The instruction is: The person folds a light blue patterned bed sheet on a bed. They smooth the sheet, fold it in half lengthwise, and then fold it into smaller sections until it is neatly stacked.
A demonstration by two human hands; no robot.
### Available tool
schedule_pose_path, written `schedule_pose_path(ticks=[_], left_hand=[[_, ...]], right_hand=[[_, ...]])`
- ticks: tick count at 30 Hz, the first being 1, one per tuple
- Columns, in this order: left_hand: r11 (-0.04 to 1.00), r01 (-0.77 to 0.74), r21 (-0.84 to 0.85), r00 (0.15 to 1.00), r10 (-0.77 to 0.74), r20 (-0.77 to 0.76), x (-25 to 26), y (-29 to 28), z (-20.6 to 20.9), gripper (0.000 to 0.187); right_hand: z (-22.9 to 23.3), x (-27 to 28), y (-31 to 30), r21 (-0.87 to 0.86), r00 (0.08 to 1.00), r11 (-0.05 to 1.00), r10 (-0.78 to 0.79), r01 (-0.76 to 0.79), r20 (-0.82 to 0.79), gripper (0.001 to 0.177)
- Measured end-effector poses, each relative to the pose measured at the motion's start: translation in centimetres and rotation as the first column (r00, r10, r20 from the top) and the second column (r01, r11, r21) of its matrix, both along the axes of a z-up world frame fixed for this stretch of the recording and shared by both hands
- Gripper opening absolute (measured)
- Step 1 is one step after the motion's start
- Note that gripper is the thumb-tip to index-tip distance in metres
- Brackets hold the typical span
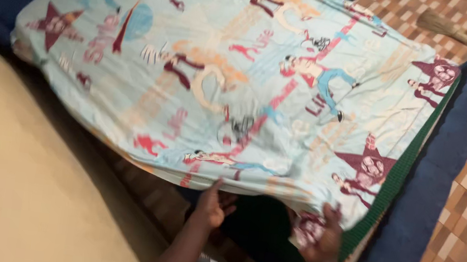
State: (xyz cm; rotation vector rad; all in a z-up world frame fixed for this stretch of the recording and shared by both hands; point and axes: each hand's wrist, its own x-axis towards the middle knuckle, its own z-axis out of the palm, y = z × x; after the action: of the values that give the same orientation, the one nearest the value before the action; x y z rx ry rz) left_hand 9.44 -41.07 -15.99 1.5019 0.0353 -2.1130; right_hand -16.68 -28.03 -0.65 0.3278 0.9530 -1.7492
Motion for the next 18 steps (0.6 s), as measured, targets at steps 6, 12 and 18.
schedule_pose_path(ticks=[6,12,18], left_hand=[[0.945,-0.326,-0.040,0.936,0.316,-0.156,11.8,-17.5,-3.6,0.046],[0.913,-0.342,-0.221,0.938,0.347,-0.015,20.1,-28.0,-5.5,0.043],[0.934,-0.337,-0.116,0.941,0.337,-0.017,19.7,-25.3,-5.9,0.055]], right_hand=[[3.2,-1.4,0.6,-0.243,0.976,0.948,-0.217,0.205,-0.024,0.059],[7.7,-1.5,3.1,-0.006,0.890,0.970,-0.226,0.244,-0.397,0.085],[1.1,-2.5,3.9,-0.120,0.839,0.937,-0.347,0.327,-0.420,0.100]])
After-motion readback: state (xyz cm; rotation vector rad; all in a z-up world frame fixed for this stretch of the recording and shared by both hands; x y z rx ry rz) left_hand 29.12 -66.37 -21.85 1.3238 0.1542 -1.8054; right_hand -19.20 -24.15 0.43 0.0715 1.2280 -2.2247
